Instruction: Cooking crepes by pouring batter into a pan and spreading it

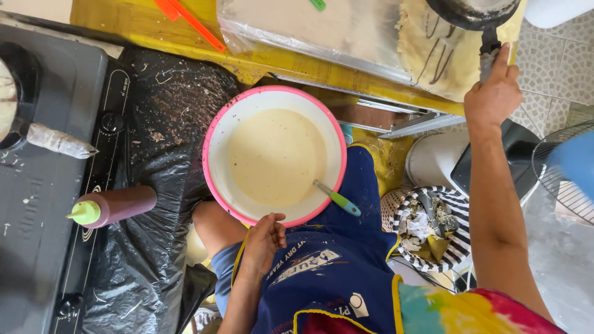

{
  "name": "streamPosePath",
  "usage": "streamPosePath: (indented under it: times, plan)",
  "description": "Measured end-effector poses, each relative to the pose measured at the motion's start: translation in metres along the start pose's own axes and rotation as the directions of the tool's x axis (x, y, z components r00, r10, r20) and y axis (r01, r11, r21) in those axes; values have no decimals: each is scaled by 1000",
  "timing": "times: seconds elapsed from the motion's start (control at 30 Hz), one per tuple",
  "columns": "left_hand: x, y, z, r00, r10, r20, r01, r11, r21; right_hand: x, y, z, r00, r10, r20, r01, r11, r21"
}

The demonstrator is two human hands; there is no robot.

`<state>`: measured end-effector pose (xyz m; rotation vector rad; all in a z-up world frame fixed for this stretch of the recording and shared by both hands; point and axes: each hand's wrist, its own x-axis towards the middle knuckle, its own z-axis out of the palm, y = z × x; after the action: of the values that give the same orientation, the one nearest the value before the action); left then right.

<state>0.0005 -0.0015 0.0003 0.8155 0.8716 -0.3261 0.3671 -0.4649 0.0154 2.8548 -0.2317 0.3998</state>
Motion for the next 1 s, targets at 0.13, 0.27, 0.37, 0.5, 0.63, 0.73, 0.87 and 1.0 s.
streamPosePath:
  times: [0.13, 0.27, 0.37, 0.5, 0.63, 0.73, 0.87, 1.0]
  plan:
    - [-1, 4, 14, 999, 36, -7, -34, 984, 176, 13, -10, -25, 998, 50, -31, -44, 981, 189]
    - [-20, 36, 57, 984, 174, 44, -170, 831, 529, -16, -69, -98, 894, -83, -440, 342, 762, 551]
    - [-42, 60, 84, 884, 424, 199, -455, 676, 580, -88, -154, -178, 988, -88, 128, -96, 298, 950]
    - [-52, 66, 73, 719, 627, 300, -690, 592, 418, -237, -257, -154, 705, -680, 202, -569, -372, 734]
    - [-74, 47, -13, 701, 713, 5, -711, 698, 84, -324, -359, -157, 467, -880, 86, -619, -256, 743]
    - [-112, 17, -113, 672, 714, -197, -723, 690, 32, -368, -419, -174, 429, -898, -95, -215, -204, 955]
    - [-177, -11, -177, 572, 715, -402, -771, 636, 35, -333, -532, -174, 688, -705, -171, -20, -253, 967]
    - [-191, -38, -201, 536, 593, -601, -759, 650, -36, -326, -602, -177, 417, -864, -281, 82, -272, 959]
